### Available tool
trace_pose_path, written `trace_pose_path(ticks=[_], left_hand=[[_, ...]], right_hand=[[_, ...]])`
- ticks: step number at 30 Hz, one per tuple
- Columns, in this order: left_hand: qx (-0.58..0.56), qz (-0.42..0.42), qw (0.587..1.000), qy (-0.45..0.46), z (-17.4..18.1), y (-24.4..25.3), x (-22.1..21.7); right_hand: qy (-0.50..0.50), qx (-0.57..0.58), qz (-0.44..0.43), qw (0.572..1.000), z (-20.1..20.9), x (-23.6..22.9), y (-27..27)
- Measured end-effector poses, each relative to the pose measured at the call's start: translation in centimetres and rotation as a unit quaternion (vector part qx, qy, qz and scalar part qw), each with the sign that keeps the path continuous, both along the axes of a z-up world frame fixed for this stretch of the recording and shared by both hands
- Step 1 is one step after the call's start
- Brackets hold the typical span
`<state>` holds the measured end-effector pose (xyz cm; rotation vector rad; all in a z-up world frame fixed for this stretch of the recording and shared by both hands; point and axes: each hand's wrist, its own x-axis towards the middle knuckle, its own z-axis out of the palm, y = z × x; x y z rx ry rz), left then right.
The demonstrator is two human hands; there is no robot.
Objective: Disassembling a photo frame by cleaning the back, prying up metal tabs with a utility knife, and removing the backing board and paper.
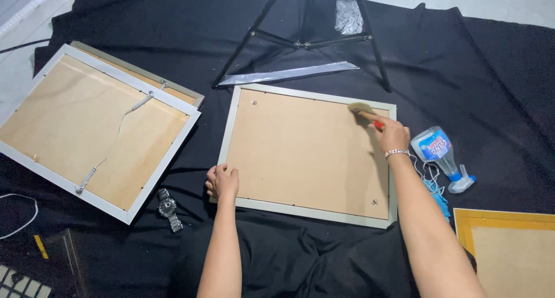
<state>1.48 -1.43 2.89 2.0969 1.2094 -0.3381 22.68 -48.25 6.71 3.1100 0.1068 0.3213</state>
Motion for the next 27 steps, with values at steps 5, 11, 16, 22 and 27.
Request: trace_pose_path(ticks=[5, 11, 16, 22, 27], left_hand=[[-0.017, 0.016, 1.000, -0.014, 1.1, -0.1, 0.0], [-0.022, 0.021, 0.999, -0.015, 0.6, 0.1, 0.2], [-0.026, 0.028, 0.999, -0.019, 0.3, 0.2, 0.3], [-0.021, 0.030, 0.999, -0.019, 0.8, -0.1, 0.3], [-0.017, 0.032, 0.999, -0.023, -0.2, 0.1, 0.4]], right_hand=[[-0.090, 0.032, -0.011, 0.995, 0.1, -0.5, 2.5], [-0.110, -0.024, -0.009, 0.994, -1.8, 0.8, 6.0], [-0.041, 0.078, 0.065, 0.994, -0.3, 0.8, 10.8], [-0.097, 0.024, 0.069, 0.993, -0.4, 1.6, 15.0], [-0.005, 0.013, 0.167, 0.986, 1.4, 0.5, 19.8]])
